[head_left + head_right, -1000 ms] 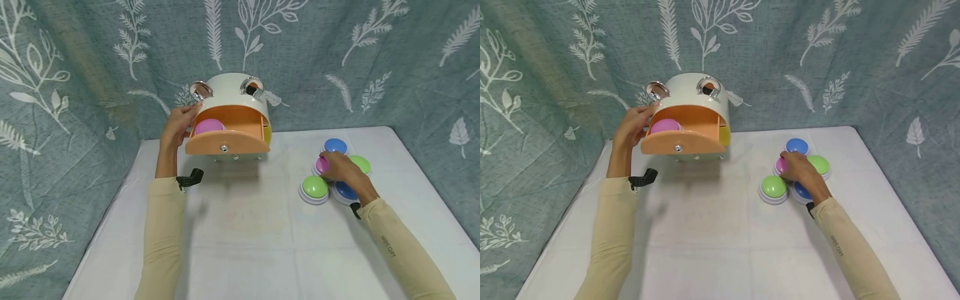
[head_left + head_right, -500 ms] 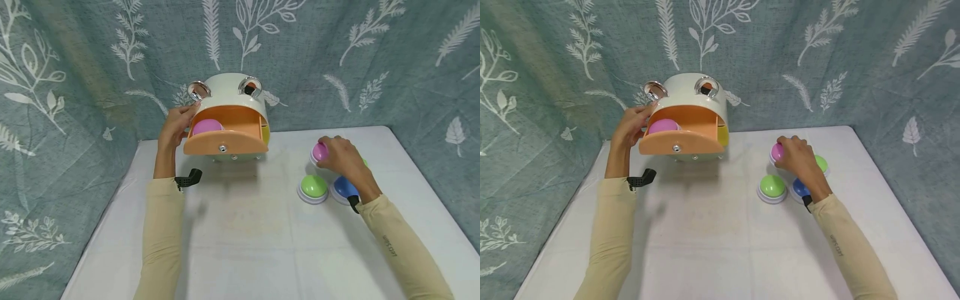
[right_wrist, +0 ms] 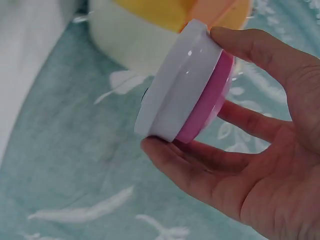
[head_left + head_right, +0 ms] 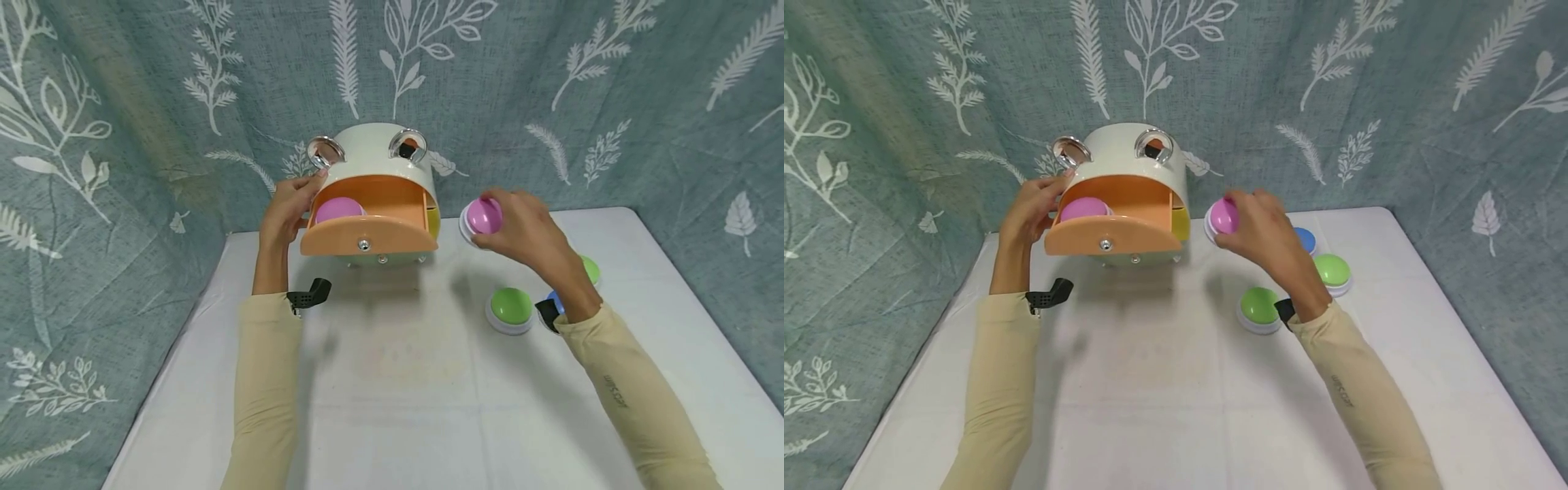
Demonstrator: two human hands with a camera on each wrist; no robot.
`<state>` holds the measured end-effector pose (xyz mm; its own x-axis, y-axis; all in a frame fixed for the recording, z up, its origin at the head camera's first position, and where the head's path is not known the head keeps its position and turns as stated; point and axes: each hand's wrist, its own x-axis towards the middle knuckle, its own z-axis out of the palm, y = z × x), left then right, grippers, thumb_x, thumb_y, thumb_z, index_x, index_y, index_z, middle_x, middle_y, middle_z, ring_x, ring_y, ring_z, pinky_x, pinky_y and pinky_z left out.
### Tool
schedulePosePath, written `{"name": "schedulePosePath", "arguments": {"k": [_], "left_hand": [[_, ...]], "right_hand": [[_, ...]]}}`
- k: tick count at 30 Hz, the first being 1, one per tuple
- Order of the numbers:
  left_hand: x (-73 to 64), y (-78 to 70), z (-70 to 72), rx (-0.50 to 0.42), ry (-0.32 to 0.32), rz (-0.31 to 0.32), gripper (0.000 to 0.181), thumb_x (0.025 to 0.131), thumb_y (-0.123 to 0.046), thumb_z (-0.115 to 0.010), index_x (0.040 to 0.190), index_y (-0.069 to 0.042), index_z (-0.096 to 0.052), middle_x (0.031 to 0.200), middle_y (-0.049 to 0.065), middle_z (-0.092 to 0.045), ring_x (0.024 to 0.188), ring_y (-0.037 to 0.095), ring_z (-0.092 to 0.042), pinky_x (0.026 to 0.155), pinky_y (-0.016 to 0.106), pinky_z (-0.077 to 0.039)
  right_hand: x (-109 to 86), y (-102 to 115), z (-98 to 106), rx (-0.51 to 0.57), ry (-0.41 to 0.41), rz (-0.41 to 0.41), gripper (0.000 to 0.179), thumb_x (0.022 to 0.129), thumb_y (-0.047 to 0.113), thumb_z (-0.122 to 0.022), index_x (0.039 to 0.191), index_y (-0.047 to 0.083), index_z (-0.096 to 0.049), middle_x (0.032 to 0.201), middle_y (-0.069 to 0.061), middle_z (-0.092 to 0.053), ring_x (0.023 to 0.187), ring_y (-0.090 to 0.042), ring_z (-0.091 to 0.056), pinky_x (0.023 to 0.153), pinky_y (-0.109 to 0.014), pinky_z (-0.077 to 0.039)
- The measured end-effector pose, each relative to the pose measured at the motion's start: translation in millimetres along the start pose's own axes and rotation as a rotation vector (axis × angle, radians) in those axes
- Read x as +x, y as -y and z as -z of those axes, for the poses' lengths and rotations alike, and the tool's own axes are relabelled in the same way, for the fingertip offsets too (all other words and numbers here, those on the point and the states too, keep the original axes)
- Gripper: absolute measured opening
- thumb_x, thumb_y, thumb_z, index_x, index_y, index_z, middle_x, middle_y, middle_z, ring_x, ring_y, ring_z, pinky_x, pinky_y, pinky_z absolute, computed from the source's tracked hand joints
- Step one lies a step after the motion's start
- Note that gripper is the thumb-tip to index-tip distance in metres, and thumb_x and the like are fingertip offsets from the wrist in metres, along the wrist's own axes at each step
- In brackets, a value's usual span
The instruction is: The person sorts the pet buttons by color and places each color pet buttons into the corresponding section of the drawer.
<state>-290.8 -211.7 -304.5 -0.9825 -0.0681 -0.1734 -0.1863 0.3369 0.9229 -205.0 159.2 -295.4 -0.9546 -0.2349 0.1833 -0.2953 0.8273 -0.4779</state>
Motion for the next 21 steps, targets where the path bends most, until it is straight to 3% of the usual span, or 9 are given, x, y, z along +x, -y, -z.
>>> {"name": "schedulePosePath", "arguments": {"k": [10, 21], "left_hand": [[-1.1, -0.3, 2.9, -0.013, 0.005, -0.012, 0.076, 0.100, -0.064, -0.057, 0.156, -0.014, -0.050, 0.118, -0.003, -0.055, 0.098, 0.012, -0.055, 0.067, 0.019, -0.057], [-3.1, 0.3, 1.1, -0.061, 0.018, -0.021, 0.073, 0.100, -0.062, -0.058, 0.154, -0.014, -0.053, 0.120, -0.003, -0.056, 0.100, 0.012, -0.055, 0.070, 0.021, -0.057]], "right_hand": [[31.0, 53, -2, 0.123, -0.053, 0.085, 0.059, 0.085, 0.030, -0.085, 0.134, 0.004, -0.064, 0.124, -0.016, -0.072, 0.107, -0.033, -0.066, 0.092, -0.047, -0.057], [56.5, 78, -13, 0.164, 0.029, 0.050, 0.060, 0.083, 0.043, -0.086, 0.130, 0.010, -0.068, 0.118, -0.011, -0.073, 0.102, -0.025, -0.065, 0.085, -0.039, -0.057]]}}
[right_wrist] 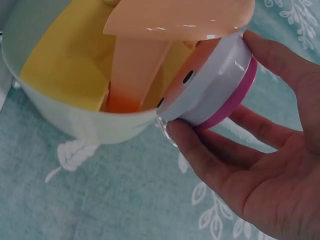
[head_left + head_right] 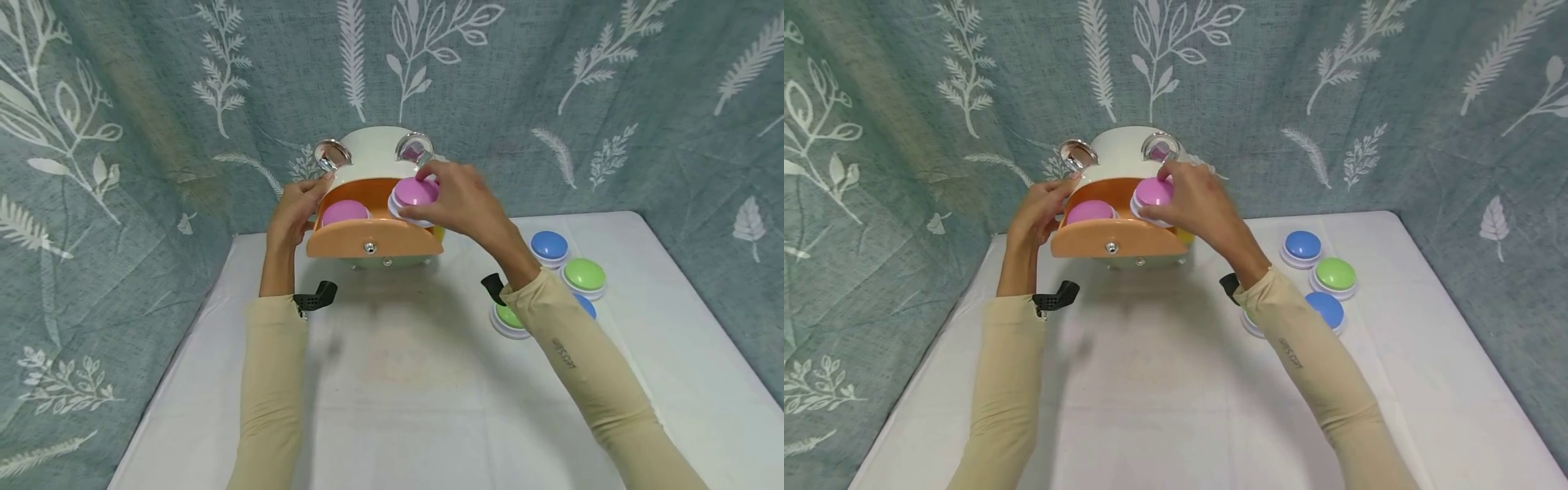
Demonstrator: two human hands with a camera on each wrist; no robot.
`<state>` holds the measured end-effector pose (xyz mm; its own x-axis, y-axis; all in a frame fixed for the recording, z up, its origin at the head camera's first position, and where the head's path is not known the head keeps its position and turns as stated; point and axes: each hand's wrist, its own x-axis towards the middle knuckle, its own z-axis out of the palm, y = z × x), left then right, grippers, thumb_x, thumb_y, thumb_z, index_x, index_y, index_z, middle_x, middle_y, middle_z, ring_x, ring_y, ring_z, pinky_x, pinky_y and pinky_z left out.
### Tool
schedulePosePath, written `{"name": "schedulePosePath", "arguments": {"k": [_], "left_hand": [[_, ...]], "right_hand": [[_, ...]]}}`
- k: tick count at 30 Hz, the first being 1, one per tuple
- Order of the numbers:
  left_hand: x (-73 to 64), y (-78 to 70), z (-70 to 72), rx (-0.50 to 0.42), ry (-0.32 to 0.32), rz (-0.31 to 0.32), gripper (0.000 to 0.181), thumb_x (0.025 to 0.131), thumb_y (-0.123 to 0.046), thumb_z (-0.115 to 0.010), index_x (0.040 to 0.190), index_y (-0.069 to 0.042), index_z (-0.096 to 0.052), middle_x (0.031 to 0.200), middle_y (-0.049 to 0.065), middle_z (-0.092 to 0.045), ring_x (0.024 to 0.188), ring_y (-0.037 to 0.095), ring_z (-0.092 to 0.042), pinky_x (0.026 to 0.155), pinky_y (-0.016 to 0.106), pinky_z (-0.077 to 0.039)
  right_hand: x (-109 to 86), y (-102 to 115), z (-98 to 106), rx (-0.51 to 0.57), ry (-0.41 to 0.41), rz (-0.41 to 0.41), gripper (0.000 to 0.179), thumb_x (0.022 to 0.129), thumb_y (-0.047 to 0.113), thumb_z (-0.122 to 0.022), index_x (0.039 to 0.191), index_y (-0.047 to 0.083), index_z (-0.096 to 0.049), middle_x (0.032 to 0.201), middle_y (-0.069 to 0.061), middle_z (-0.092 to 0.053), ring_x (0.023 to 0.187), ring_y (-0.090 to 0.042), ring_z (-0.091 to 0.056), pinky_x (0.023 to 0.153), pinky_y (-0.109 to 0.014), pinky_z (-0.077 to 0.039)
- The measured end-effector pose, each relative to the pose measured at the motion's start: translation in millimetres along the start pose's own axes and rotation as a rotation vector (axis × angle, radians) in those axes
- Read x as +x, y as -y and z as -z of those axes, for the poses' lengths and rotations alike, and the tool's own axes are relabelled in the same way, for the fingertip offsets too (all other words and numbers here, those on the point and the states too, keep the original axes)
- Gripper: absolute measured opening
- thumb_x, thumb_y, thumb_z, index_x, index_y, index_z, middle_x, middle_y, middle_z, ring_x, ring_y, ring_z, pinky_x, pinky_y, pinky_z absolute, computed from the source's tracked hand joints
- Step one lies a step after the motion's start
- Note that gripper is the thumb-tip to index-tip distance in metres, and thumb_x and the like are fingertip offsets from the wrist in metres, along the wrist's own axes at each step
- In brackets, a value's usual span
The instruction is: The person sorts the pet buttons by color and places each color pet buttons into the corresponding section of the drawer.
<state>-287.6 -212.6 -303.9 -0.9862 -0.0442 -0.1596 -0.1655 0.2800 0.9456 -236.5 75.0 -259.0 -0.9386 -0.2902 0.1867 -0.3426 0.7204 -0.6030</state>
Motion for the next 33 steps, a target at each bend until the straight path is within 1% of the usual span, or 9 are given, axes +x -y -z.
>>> {"name": "schedulePosePath", "arguments": {"k": [7, 12, 16, 21, 24, 26, 28, 30, 33], "left_hand": [[-0.6, -0.3, 1.6, 0.002, 0.000, -0.003, 0.068, 0.101, -0.061, -0.057, 0.144, -0.009, -0.060, 0.111, -0.002, -0.057, 0.095, 0.011, -0.055, 0.068, 0.020, -0.056], [-0.8, 0.9, 0.3, -0.002, 0.007, -0.008, 0.069, 0.102, -0.060, -0.057, 0.151, -0.012, -0.057, 0.112, -0.003, -0.057, 0.092, 0.010, -0.055, 0.066, 0.019, -0.057], [0.5, 1.7, -1.9, 0.004, 0.001, -0.004, 0.071, 0.101, -0.061, -0.058, 0.153, -0.014, -0.055, 0.113, -0.003, -0.056, 0.092, 0.010, -0.055, 0.066, 0.019, -0.057], [2.1, 0.4, -4.1, 0.022, -0.008, -0.001, 0.073, 0.100, -0.063, -0.058, 0.155, -0.016, -0.052, 0.123, 0.000, -0.058, 0.098, 0.011, -0.056, 0.068, 0.019, -0.058], [3.0, -0.4, -5.2, 0.028, -0.010, 0.008, 0.074, 0.099, -0.064, -0.058, 0.156, -0.016, -0.052, 0.132, 0.004, -0.057, 0.102, 0.012, -0.056, 0.070, 0.019, -0.058], [3.2, -0.6, -5.2, 0.034, -0.005, 0.015, 0.076, 0.099, -0.065, -0.058, 0.157, -0.016, -0.050, 0.136, 0.005, -0.056, 0.104, 0.012, -0.055, 0.071, 0.018, -0.058], [3.1, -0.6, -4.7, 0.034, -0.001, 0.024, 0.077, 0.099, -0.065, -0.058, 0.158, -0.017, -0.049, 0.138, 0.005, -0.055, 0.105, 0.012, -0.055, 0.071, 0.018, -0.058], [3.0, -0.3, -3.8, 0.032, -0.001, 0.030, 0.077, 0.099, -0.065, -0.058, 0.158, -0.017, -0.049, 0.140, 0.005, -0.054, 0.106, 0.012, -0.055, 0.071, 0.018, -0.058], [2.9, -0.3, -2.1, 0.034, -0.006, 0.033, 0.078, 0.099, -0.066, -0.057, 0.158, -0.017, -0.048, 0.145, 0.007, -0.053, 0.109, 0.013, -0.055, 0.072, 0.018, -0.058]], "right_hand": [[15.0, 2, -8, -0.029, 0.084, 0.025, 0.060, 0.083, 0.043, -0.088, 0.127, 0.006, -0.072, 0.119, -0.011, -0.073, 0.102, -0.024, -0.063, 0.084, -0.038, -0.058], [23.2, -3, -14, 0.012, 0.117, 0.087, 0.045, 0.084, 0.031, -0.089, 0.116, 0.001, -0.075, 0.113, -0.016, -0.076, 0.097, -0.026, -0.069, 0.082, -0.038, -0.058], [25.6, -10, -18, 0.005, 0.138, 0.128, 0.039, 0.086, 0.022, -0.086, 0.115, -0.001, -0.073, 0.112, -0.019, -0.075, 0.099, -0.028, -0.067, 0.086, -0.038, -0.056], [24.8, -17, -17, 0.014, 0.159, 0.154, 0.037, 0.088, 0.013, -0.084, 0.118, -0.004, -0.072, 0.110, -0.021, -0.074, 0.097, -0.029, -0.064, 0.089, -0.040, -0.055], [21.8, -18, -15, 0.039, 0.168, 0.143, 0.037, 0.090, 0.015, -0.082, 0.121, -0.004, -0.072, 0.114, -0.021, -0.074, 0.101, -0.031, -0.064, 0.092, -0.042, -0.056], [16.9, -18, -13, 0.075, 0.118, 0.112, 0.034, 0.093, 0.018, -0.080, 0.120, -0.003, -0.074, 0.116, -0.020, -0.074, 0.103, -0.032, -0.066, 0.095, -0.043, -0.057], [8.3, -16, -15, 0.135, 0.002, 0.078, 0.030, 0.096, 0.018, -0.078, 0.118, -0.001, -0.075, 0.115, -0.019, -0.075, 0.104, -0.031, -0.067, 0.097, -0.043, -0.058], [-3.9, -13, -18, 0.214, -0.172, 0.067, 0.023, 0.098, 0.016, -0.074, 0.113, -0.001, -0.077, 0.111, -0.018, -0.077, 0.101, -0.030, -0.071, 0.095, -0.043, -0.060], [-25.3, -5, -30, 0.320, -0.445, 0.127, 0.016, 0.097, 0.006, -0.071, 0.106, -0.005, -0.078, 0.103, -0.020, -0.077, 0.093, -0.030, -0.074, 0.087, -0.041, -0.063]]}}
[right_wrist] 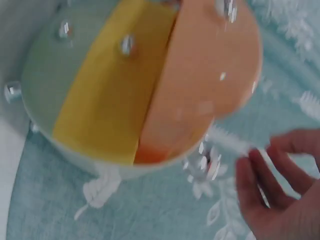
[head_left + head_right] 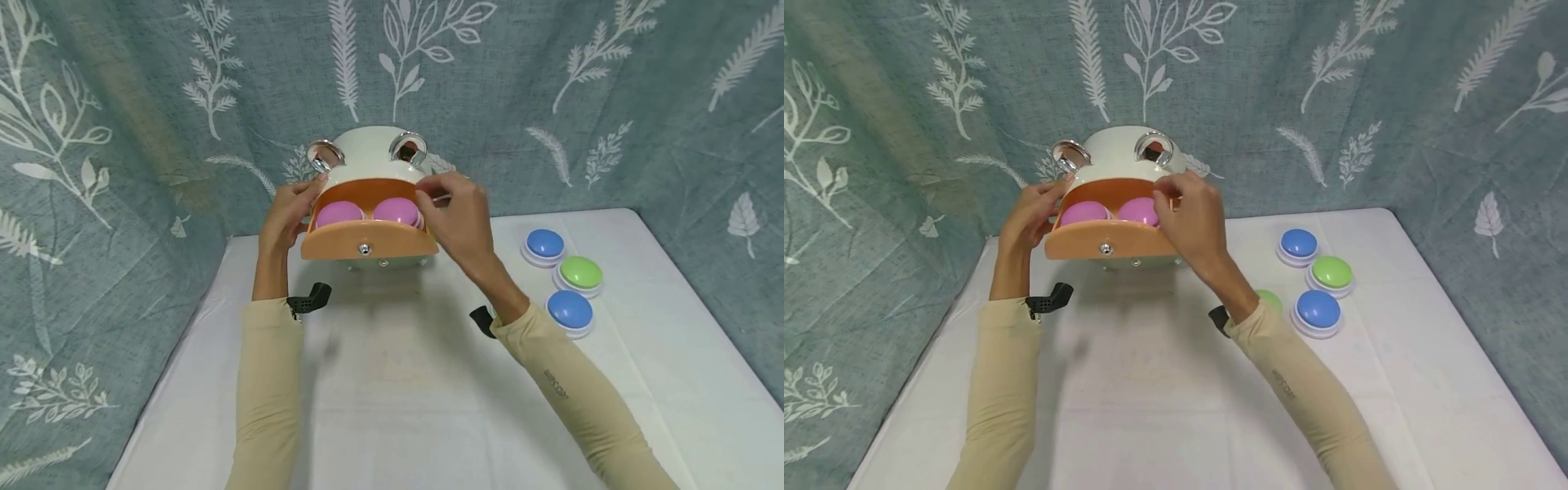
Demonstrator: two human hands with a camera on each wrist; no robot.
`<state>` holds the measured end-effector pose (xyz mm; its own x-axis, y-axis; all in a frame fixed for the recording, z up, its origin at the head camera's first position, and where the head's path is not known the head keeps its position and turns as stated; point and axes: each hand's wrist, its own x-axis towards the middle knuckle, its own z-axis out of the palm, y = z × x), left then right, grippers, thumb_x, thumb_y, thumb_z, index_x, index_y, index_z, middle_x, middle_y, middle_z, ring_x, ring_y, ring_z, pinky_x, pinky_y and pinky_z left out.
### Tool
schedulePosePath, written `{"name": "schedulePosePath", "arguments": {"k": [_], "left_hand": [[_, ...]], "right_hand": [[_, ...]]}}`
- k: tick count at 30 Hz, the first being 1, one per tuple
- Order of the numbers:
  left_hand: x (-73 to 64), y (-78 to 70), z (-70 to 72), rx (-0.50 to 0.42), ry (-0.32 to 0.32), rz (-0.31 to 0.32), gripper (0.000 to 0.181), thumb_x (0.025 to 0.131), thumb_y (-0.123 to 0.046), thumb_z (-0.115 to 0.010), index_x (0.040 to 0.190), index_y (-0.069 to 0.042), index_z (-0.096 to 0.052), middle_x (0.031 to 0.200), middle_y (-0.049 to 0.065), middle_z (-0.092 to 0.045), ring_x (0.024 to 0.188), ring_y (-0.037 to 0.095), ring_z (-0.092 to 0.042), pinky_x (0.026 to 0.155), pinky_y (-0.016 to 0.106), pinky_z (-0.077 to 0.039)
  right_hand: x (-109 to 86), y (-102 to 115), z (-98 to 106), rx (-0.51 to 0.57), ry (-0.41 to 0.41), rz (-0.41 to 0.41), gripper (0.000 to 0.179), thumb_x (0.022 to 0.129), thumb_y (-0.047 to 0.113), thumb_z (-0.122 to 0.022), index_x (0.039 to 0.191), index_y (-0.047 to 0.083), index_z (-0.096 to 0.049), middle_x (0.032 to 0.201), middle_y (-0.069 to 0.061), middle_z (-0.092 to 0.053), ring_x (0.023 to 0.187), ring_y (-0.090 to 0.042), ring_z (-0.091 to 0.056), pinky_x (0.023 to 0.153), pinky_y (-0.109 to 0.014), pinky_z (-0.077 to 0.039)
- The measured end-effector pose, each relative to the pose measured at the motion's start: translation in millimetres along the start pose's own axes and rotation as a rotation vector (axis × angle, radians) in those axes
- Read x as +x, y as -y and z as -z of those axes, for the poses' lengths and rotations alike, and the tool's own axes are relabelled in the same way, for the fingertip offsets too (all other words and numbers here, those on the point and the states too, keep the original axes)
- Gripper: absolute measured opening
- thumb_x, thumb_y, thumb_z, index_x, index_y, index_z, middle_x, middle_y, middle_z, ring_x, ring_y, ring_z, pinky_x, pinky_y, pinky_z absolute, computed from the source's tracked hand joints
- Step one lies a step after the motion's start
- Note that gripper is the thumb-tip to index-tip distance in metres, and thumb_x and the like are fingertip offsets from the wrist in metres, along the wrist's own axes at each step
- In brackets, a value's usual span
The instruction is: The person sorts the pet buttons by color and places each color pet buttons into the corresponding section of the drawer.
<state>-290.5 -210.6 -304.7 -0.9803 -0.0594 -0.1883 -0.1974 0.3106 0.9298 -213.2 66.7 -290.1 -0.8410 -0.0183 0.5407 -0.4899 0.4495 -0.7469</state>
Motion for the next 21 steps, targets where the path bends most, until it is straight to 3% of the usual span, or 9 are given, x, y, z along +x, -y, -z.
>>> {"name": "schedulePosePath", "arguments": {"k": [3, 5, 9, 15, 18, 21], "left_hand": [[0.2, -0.7, 1.6, 0.007, 0.003, 0.002, 0.080, 0.099, -0.067, -0.056, 0.160, -0.017, -0.046, 0.152, 0.009, -0.050, 0.116, 0.015, -0.055, 0.073, 0.018, -0.058], [0.0, -1.4, 3.3, 0.008, 0.004, 0.006, 0.080, 0.099, -0.067, -0.056, 0.160, -0.016, -0.045, 0.157, 0.010, -0.048, 0.122, 0.018, -0.054, 0.072, 0.018, -0.058], [-1.0, -1.8, 5.0, 0.009, 0.003, 0.019, 0.082, 0.098, -0.067, -0.056, 0.161, -0.016, -0.042, 0.159, 0.011, -0.046, 0.124, 0.018, -0.054, 0.071, 0.017, -0.058], [-1.0, 1.8, 1.3, 0.047, -0.011, 0.022, 0.086, 0.097, -0.069, -0.056, 0.162, -0.016, -0.040, 0.154, 0.012, -0.052, 0.122, 0.020, -0.056, 0.071, 0.019, -0.057], [-0.3, 1.4, 0.7, 0.048, -0.009, 0.018, 0.086, 0.097, -0.070, -0.056, 0.162, -0.016, -0.041, 0.158, 0.012, -0.049, 0.128, 0.022, -0.054, 0.073, 0.020, -0.056], [0.4, 0.1, -1.0, 0.027, -0.008, 0.013, 0.085, 0.097, -0.069, -0.058, 0.161, -0.016, -0.043, 0.150, 0.008, -0.052, 0.118, 0.017, -0.056, 0.071, 0.020, -0.057]], "right_hand": [[-25.2, 9, -12, 0.091, -0.157, 0.093, 0.013, 0.093, 0.000, -0.071, 0.101, -0.008, -0.078, 0.097, -0.022, -0.077, 0.085, -0.031, -0.076, 0.078, -0.038, -0.065], [-40.1, 13, -25, 0.140, -0.175, 0.132, 0.013, 0.092, -0.003, -0.072, 0.101, -0.008, -0.078, 0.096, -0.022, -0.078, 0.082, -0.030, -0.077, 0.075, -0.035, -0.065], [-56.6, 13, -55, 0.116, -0.097, 0.141, 0.014, 0.091, 0.001, -0.076, 0.104, -0.005, -0.078, 0.099, -0.017, -0.079, 0.085, -0.025, -0.078, 0.077, -0.029, -0.065], [-56.2, 14, -76, -0.076, 0.032, 0.135, 0.020, 0.090, 0.006, -0.081, 0.109, -0.003, -0.080, 0.102, -0.015, -0.074, 0.090, -0.021, -0.076, 0.081, -0.026, -0.063], [-48.7, 15, -77, -0.140, 0.034, 0.135, 0.018, 0.091, 0.008, -0.081, 0.107, -0.002, -0.081, 0.101, -0.014, -0.072, 0.092, -0.022, -0.074, 0.082, -0.028, -0.062], [-35.2, 8, -79, -0.167, 0.012, 0.131, 0.015, 0.093, 0.010, -0.080, 0.103, -0.002, -0.082, 0.099, -0.014, -0.072, 0.092, -0.023, -0.074, 0.083, -0.030, -0.061]]}}
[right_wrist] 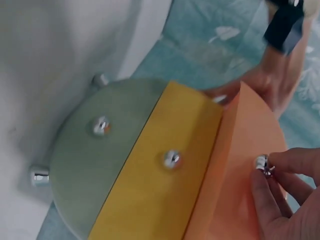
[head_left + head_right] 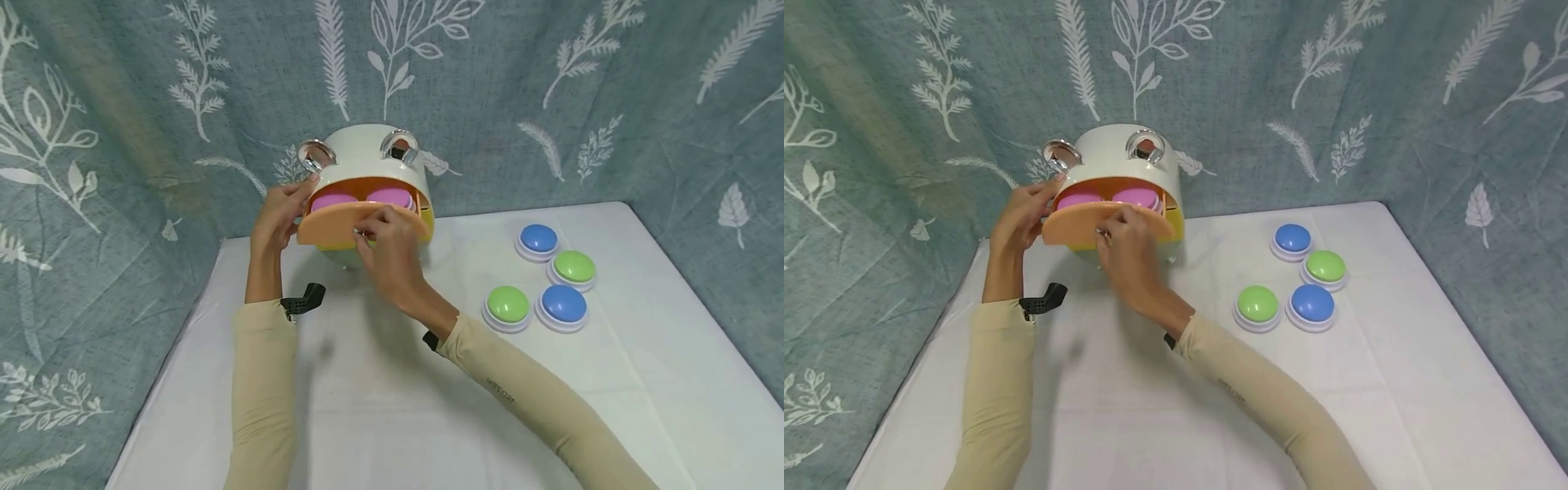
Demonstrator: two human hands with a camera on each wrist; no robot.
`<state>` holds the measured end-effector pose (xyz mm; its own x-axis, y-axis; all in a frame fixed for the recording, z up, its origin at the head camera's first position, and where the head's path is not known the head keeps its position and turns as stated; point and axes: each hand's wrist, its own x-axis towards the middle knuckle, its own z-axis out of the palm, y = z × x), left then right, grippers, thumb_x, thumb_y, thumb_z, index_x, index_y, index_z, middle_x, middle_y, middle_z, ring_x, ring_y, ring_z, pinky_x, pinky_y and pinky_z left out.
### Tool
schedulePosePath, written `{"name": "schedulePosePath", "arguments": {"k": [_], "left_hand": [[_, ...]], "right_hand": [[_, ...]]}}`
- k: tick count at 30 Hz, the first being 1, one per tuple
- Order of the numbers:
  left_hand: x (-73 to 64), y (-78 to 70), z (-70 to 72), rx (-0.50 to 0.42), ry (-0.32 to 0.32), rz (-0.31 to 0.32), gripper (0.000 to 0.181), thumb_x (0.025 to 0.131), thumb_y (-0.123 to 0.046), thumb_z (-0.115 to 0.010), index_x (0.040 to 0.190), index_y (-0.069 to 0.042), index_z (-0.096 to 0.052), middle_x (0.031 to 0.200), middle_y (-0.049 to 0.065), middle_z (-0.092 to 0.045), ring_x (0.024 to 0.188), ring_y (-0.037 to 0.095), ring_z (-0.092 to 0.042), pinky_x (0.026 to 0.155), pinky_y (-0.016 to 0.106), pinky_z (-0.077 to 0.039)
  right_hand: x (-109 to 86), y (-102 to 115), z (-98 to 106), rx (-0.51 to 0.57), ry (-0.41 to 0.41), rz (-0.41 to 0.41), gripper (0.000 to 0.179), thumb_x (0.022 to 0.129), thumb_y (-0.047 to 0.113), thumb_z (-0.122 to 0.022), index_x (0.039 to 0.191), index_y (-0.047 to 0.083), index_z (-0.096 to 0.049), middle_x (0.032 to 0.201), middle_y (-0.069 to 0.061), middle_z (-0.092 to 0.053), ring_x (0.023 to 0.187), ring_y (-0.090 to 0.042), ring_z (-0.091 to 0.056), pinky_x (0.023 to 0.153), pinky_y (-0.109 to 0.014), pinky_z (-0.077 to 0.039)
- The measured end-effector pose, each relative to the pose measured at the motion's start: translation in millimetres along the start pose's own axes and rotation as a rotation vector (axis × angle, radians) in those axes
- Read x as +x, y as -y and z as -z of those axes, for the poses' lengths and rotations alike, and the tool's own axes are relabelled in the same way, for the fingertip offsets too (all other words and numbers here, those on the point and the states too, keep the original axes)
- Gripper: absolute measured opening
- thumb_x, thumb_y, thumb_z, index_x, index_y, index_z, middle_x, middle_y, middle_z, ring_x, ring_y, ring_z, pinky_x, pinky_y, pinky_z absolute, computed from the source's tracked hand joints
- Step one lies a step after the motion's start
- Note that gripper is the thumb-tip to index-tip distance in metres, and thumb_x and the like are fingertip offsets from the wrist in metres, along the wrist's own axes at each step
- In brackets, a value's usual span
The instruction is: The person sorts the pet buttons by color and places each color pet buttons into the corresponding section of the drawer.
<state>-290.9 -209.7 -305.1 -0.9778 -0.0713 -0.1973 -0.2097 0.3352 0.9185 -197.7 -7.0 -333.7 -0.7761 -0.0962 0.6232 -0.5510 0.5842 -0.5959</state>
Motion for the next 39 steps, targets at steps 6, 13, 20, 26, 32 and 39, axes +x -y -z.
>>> {"name": "schedulePosePath", "arguments": {"k": [6, 13, 20, 26, 32, 39], "left_hand": [[0.0, -2.2, 2.4, -0.006, -0.017, 0.015, 0.082, 0.096, -0.068, -0.060, 0.159, -0.016, -0.047, 0.133, 0.004, -0.057, 0.096, 0.010, -0.061, 0.064, 0.020, -0.058], [0.7, -0.1, 1.5, -0.015, -0.006, -0.003, 0.082, 0.097, -0.068, -0.059, 0.157, -0.012, -0.050, 0.133, 0.006, -0.058, 0.103, 0.013, -0.061, 0.070, 0.024, -0.060], [-1.9, 2.6, 1.2, -0.023, -0.016, -0.014, 0.080, 0.097, -0.067, -0.060, 0.154, -0.011, -0.053, 0.117, -0.001, -0.058, 0.096, 0.013, -0.060, 0.067, 0.023, -0.060], [-3.9, 2.3, 1.7, -0.026, -0.020, -0.031, 0.079, 0.095, -0.069, -0.061, 0.147, -0.009, -0.061, 0.115, 0.000, -0.060, 0.096, 0.013, -0.061, 0.067, 0.023, -0.059], [-3.6, 2.7, 4.2, -0.020, -0.024, -0.017, 0.079, 0.095, -0.069, -0.060, 0.149, -0.011, -0.060, 0.115, -0.001, -0.060, 0.097, 0.013, -0.060, 0.064, 0.023, -0.058], [-1.7, 4.3, 3.5, -0.041, -0.008, 0.000, 0.080, 0.094, -0.070, -0.061, 0.151, -0.013, -0.058, 0.119, -0.001, -0.058, 0.098, 0.013, -0.060, 0.066, 0.023, -0.058]], "right_hand": [[32.7, -18, -13, -0.008, -0.022, -0.023, 0.012, 0.094, 0.007, -0.077, 0.101, -0.001, -0.082, 0.099, -0.015, -0.073, 0.091, -0.024, -0.074, 0.084, -0.032, -0.060], [48.4, -28, -14, 0.001, -0.009, -0.062, 0.011, 0.092, 0.006, -0.077, 0.099, 0.000, -0.083, 0.097, -0.014, -0.077, 0.094, -0.025, -0.071, 0.080, -0.033, -0.058], [44.9, -36, -9, 0.127, 0.076, -0.077, 0.016, 0.094, 0.007, -0.076, 0.107, -0.002, -0.080, 0.105, -0.017, -0.072, 0.092, -0.027, -0.074, 0.084, -0.032, -0.062], [35.7, -47, 2, 0.200, 0.119, -0.142, 0.029, 0.090, 0.000, -0.076, 0.119, -0.003, -0.074, 0.109, -0.018, -0.076, 0.094, -0.029, -0.077, 0.086, -0.036, -0.064], [15.4, -54, -19, 0.149, 0.109, -0.212, 0.022, 0.089, -0.003, -0.073, 0.110, -0.005, -0.079, 0.106, -0.018, -0.080, 0.092, -0.028, -0.080, 0.083, -0.035, -0.064], [2.1, -54, -51, 0.070, -0.014, -0.185, 0.015, 0.088, 0.001, -0.080, 0.103, -0.003, -0.081, 0.103, -0.015, -0.079, 0.089, -0.024, -0.079, 0.080, -0.030, -0.064]]}}
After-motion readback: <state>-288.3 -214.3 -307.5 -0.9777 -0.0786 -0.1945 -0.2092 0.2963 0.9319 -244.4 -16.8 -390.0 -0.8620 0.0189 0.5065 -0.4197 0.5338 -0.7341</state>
